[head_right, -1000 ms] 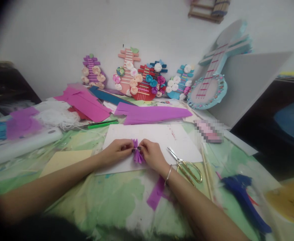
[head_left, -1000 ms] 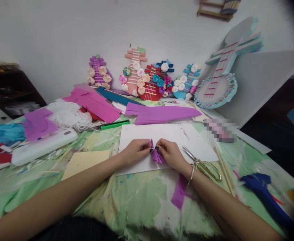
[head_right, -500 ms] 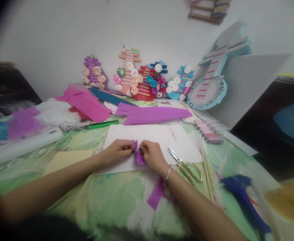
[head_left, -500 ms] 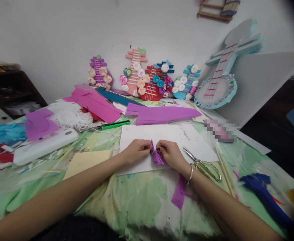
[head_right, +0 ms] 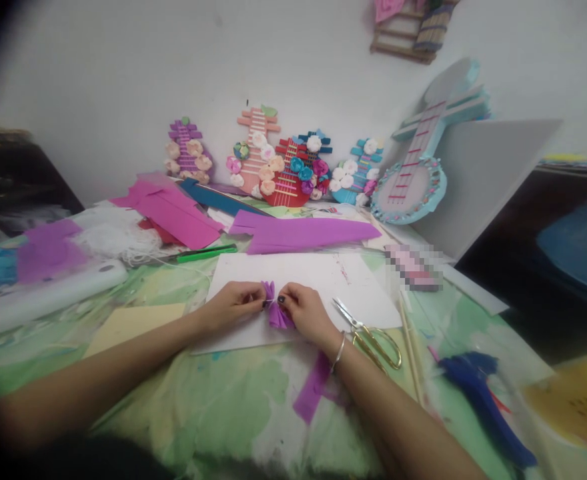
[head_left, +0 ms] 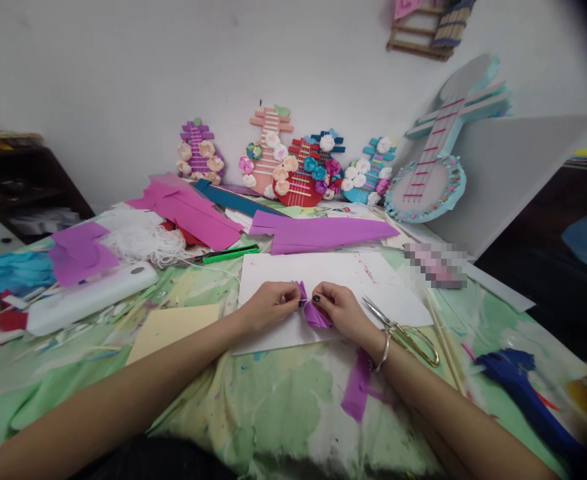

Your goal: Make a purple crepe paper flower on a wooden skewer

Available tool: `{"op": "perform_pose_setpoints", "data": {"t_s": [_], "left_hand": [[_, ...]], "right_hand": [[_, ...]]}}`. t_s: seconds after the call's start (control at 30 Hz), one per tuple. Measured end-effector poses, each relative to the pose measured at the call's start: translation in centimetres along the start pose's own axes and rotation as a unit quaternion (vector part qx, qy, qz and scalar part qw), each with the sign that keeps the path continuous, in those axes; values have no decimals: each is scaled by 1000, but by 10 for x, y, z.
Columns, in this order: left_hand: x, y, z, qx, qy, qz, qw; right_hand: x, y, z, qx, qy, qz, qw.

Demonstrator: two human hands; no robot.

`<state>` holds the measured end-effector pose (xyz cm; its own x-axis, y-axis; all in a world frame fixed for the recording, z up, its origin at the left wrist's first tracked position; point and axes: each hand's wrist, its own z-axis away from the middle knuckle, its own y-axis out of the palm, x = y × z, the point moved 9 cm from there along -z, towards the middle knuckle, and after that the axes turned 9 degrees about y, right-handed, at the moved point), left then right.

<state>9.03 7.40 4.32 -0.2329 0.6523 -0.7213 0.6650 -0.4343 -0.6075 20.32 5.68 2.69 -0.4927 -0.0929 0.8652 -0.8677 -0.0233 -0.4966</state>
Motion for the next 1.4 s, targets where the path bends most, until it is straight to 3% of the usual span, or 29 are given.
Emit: {"op": "perform_pose_setpoints", "data": {"t_s": [0.1,0.27,0.4,0.47,0.67,0.93,1.23,1.4], "left_hand": [[5,-1,1,-3,-12,-11,1000],[10,-4,0,0,-21,-3,1000],[19,-28,-1,-72,-33,-42,996],[19,-38,-1,-101,-6,-62,993],[10,-21,-2,-15,86,-78,993],[-7,-11,1,8,136,-147,980],[8,-13,0,2,79,-132,988],[7,-14,-1,3,91,-120,989]], "right_hand": [[6,2,5,16,-1,6,1000],[25,9,15,13,-35,159,987],[30,8,17,-18,-59,235,970],[29,6,17,-24,-72,246,966],[27,1,13,-27,-107,239,965],[25,-2,11,-31,-117,216,969],[20,-9,6,-28,-87,226,970],[15,-12,3,-36,-90,209,973]]}}
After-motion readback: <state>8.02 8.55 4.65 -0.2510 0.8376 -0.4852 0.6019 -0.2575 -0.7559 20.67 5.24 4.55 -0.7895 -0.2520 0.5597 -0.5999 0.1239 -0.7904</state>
